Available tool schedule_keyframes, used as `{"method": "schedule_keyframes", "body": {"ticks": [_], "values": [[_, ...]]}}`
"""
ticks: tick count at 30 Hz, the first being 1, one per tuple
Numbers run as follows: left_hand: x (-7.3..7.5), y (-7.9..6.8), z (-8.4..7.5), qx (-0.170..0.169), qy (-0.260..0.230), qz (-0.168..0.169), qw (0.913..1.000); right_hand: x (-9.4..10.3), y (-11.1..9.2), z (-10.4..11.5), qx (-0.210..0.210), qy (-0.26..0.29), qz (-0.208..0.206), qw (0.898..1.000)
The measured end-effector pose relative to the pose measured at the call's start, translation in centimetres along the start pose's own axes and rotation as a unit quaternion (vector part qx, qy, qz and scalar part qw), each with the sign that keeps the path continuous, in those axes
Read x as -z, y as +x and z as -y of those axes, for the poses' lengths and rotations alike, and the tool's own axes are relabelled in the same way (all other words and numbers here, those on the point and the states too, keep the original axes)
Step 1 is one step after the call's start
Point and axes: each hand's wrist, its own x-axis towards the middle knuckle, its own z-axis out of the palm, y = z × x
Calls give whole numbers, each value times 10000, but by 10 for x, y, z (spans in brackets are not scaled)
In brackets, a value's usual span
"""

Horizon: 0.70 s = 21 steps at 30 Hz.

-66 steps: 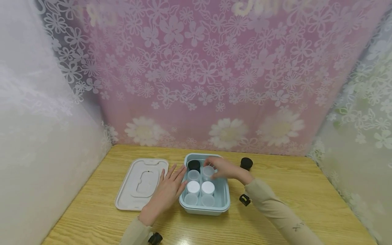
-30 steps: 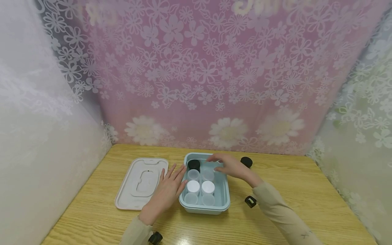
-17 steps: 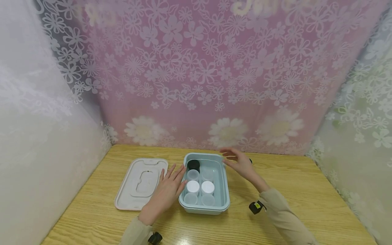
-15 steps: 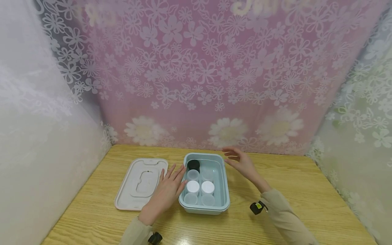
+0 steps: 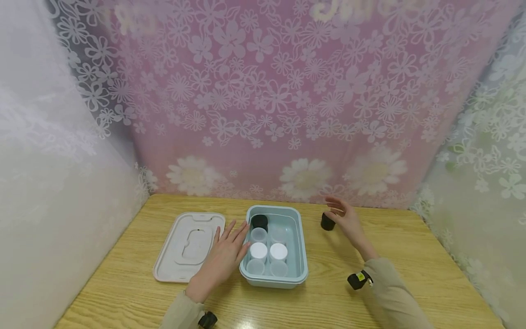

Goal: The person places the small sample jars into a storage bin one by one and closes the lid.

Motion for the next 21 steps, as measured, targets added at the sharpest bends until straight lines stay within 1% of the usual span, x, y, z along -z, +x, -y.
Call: {"method": "schedule_keyframes", "body": {"ticks": [4,7,12,18,21], "values": [[0,0,0,-15,-10,-24,10000,9,-1,-8,-355,-343,-100,9987],[0,0,0,-34,-15,-24,10000,13,-1,-13,-585,-678,-30,9960],[-2,0,2,-87,47,-57,9999,16,0,-21,-943,-1180,113,9885],[-3,0,3,-80,97,-36,9999,13,0,-25,-1567,-1099,416,9806],[-3,0,3,-80,77,-39,9999,12,0,-25,-1650,-1119,437,9790]]}}
